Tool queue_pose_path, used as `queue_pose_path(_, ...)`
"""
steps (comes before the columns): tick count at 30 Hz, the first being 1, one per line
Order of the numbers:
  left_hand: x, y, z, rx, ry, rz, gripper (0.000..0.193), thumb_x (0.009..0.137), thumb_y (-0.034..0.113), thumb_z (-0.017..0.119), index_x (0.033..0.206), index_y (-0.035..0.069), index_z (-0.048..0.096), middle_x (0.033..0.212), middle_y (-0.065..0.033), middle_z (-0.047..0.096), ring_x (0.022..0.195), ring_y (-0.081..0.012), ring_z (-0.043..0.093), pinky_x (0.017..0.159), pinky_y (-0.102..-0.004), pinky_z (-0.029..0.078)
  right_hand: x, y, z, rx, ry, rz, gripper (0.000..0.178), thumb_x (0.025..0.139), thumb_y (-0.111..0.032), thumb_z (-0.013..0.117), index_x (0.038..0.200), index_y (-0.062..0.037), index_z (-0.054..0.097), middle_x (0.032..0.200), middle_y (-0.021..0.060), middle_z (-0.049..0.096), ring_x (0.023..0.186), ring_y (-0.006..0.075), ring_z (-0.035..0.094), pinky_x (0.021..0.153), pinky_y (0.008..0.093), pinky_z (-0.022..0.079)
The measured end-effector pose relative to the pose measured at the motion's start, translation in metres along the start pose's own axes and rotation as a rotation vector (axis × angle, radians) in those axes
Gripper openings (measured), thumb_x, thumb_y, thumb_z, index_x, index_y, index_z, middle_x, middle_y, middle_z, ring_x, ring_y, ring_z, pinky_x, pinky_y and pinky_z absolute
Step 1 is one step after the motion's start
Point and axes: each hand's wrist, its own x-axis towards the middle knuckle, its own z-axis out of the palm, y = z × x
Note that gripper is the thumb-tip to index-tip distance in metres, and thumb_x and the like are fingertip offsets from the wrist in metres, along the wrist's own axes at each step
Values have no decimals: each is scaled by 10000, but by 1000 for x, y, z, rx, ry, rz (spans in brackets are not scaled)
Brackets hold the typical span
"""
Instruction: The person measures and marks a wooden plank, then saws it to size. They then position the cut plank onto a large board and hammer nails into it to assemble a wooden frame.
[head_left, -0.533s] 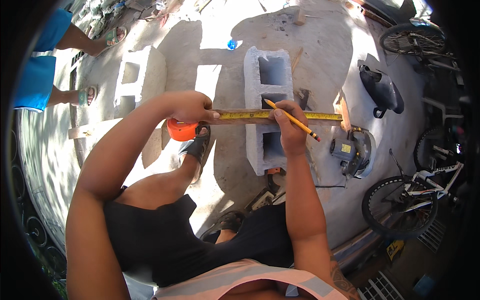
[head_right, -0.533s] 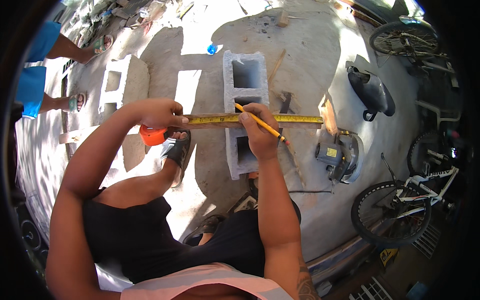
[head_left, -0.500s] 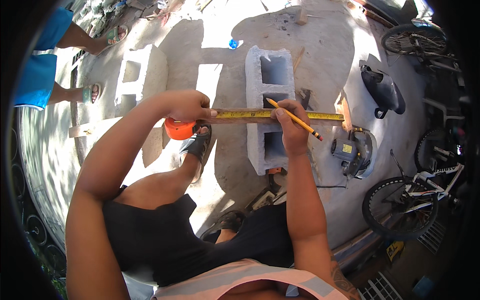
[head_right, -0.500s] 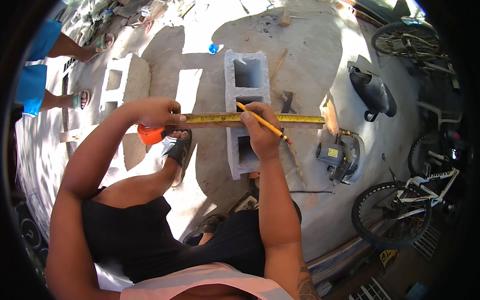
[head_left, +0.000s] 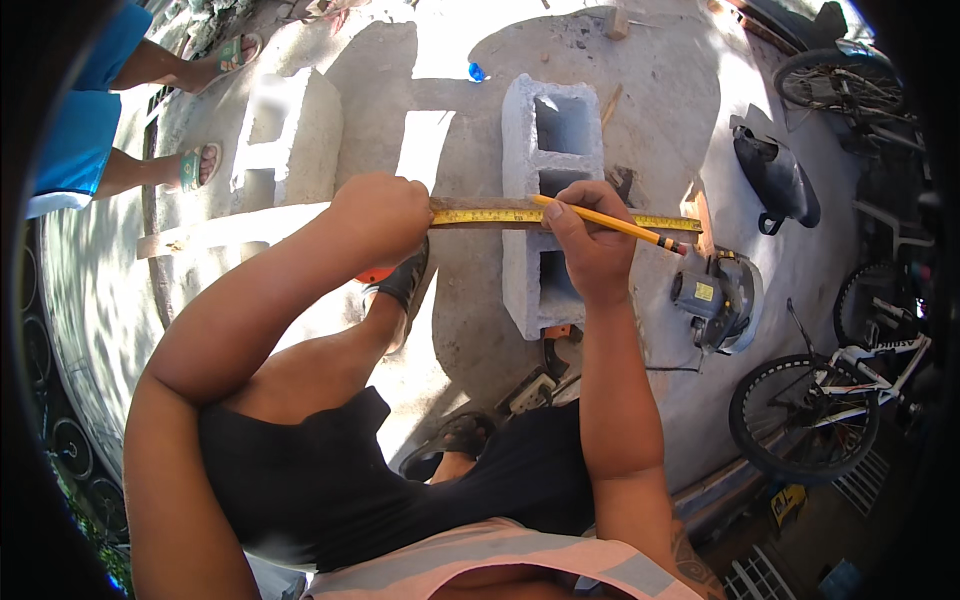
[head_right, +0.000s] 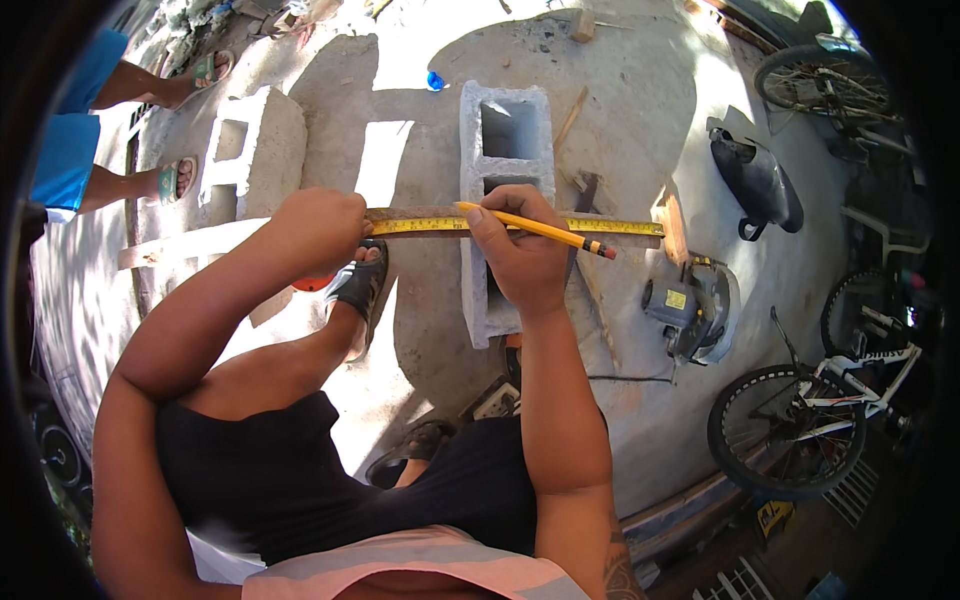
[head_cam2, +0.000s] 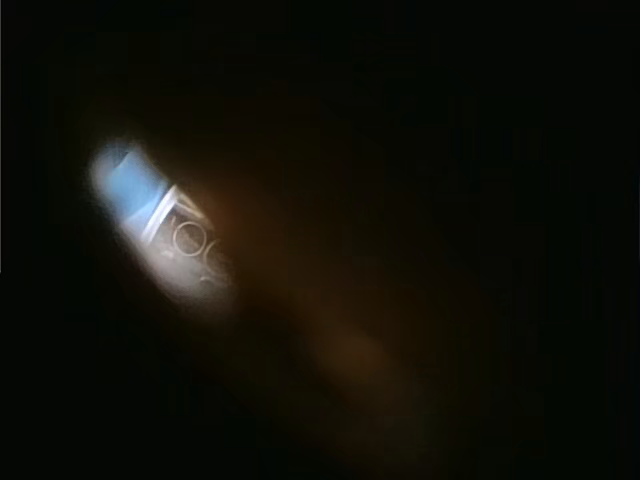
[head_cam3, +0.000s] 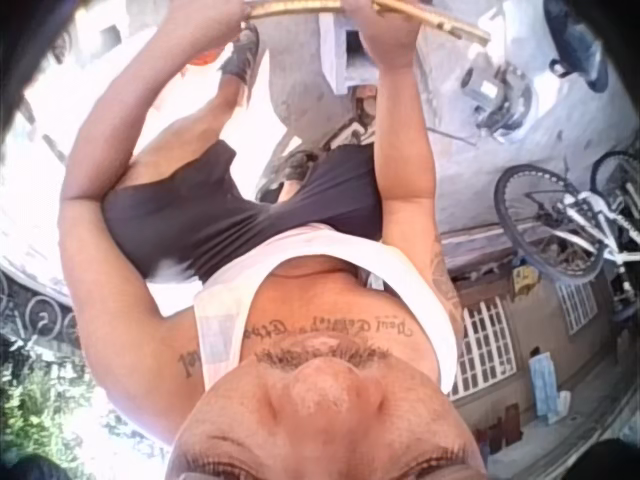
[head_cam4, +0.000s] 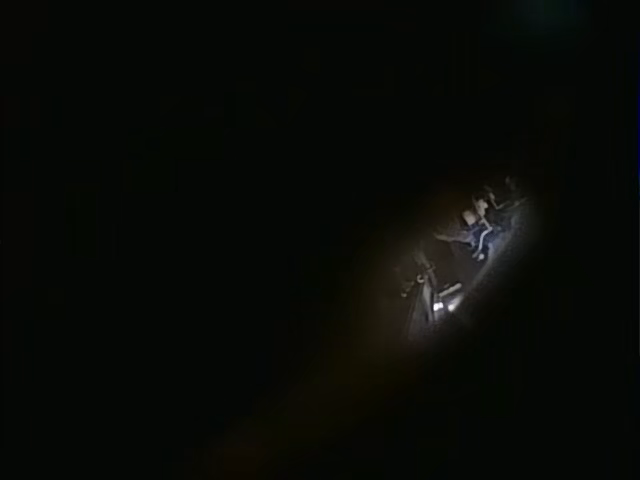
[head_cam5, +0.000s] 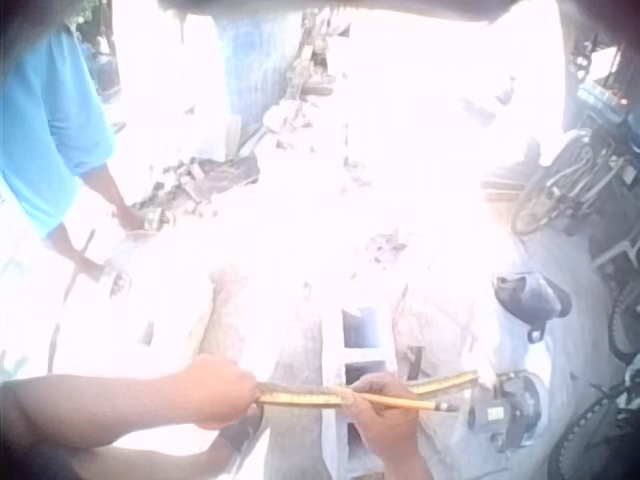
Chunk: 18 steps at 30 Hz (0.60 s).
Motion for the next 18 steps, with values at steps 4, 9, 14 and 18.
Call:
queue_pose_path(4,-4,3,7,-38,105,-58,472,949,466,803,1036,14,700,904,-161,769,897,-365,761,784,-479,592,-5,-3,10,-296,-93,-65,103,953,-58,755,991,-20,667,861,-3,671,781,61,582,713,266,504)
queue_pose_path(9,-4,1,16,-39,219,30,166,980,133,606,999,-9,692,799,-161,763,759,-347,768,692,-466,605,-4,22,10,-422,-189,-193,94,895,0,733,926,-30,650,821,14,676,705,71,577,650,267,496)
queue_pose_path(14,-3,-5,25,-71,248,34,184,995,145,587,1007,-5,693,793,-162,765,757,-343,769,694,-470,602,-3,25,11,-569,-239,-287,146,826,51,736,888,-33,633,783,41,680,667,109,599,622,276,493)
queue_pose_path(18,-3,-1,19,-97,201,-12,189,1003,144,577,1013,-3,695,791,-155,767,760,-334,771,698,-467,603,0,26,12,-486,-212,-360,147,839,49,754,887,-29,639,785,43,680,676,103,599,631,266,491)
